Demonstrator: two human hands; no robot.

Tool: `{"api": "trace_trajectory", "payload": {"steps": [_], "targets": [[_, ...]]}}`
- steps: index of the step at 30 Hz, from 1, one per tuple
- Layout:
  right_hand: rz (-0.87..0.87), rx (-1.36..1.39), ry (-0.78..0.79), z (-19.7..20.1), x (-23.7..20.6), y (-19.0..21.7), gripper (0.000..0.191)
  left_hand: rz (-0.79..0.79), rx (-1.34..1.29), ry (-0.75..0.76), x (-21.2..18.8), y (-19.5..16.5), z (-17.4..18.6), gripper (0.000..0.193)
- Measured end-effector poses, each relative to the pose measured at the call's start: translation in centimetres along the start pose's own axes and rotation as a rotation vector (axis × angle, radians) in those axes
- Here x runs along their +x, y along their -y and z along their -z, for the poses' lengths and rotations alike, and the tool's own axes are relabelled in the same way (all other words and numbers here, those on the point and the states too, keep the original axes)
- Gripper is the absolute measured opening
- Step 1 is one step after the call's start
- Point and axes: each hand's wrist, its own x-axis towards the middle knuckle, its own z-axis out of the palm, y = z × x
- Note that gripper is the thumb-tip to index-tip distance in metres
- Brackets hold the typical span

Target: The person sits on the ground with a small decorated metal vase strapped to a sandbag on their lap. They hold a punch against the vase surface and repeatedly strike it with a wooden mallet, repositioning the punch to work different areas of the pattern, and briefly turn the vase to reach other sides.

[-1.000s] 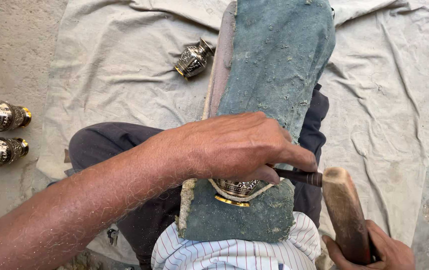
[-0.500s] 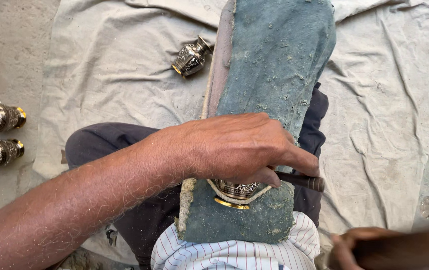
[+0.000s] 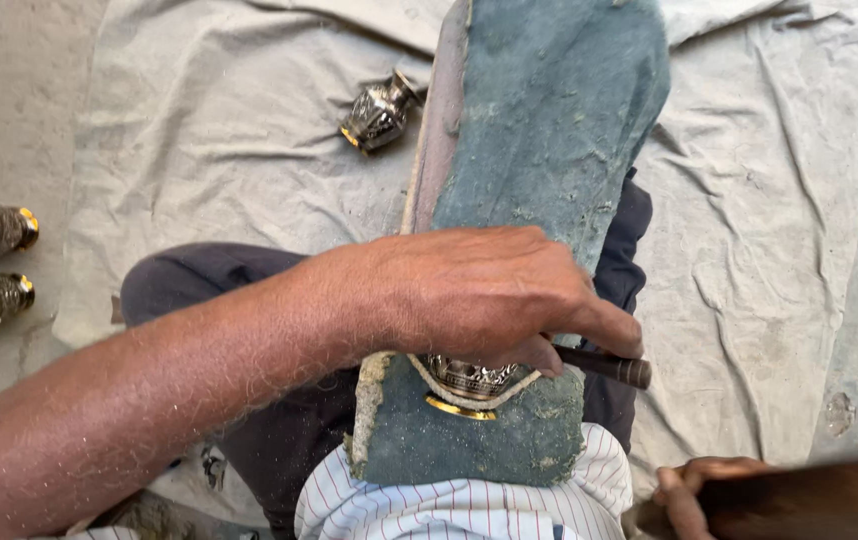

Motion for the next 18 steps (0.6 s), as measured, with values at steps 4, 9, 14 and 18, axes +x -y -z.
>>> {"api": "trace_trajectory", "payload": {"steps": [4, 9, 14, 18], "targets": [[-0.150, -0.261, 0.003, 0.0, -0.7, 0.5, 0.031, -0.013, 0.026, 0.045, 0.3, 0.1, 0.3, 0.058], [0.030, 0.279, -0.299, -0.9, -0.9, 5.1, 0.039, 0.044, 0.026, 0.050, 0.4, -0.3, 0.1, 0.056], [-0.199, -0.435, -0.013, 0.3, 0.3, 8.3, 0.039, -0.061, 0.055, 0.031, 0.5, -0.1, 0.4, 0.057], [0.125, 0.296, -0.247, -0.2, -0.1, 6.3, 0.028, 0.015, 0.019, 0.065, 0.5, -0.1, 0.1, 0.054]]}}
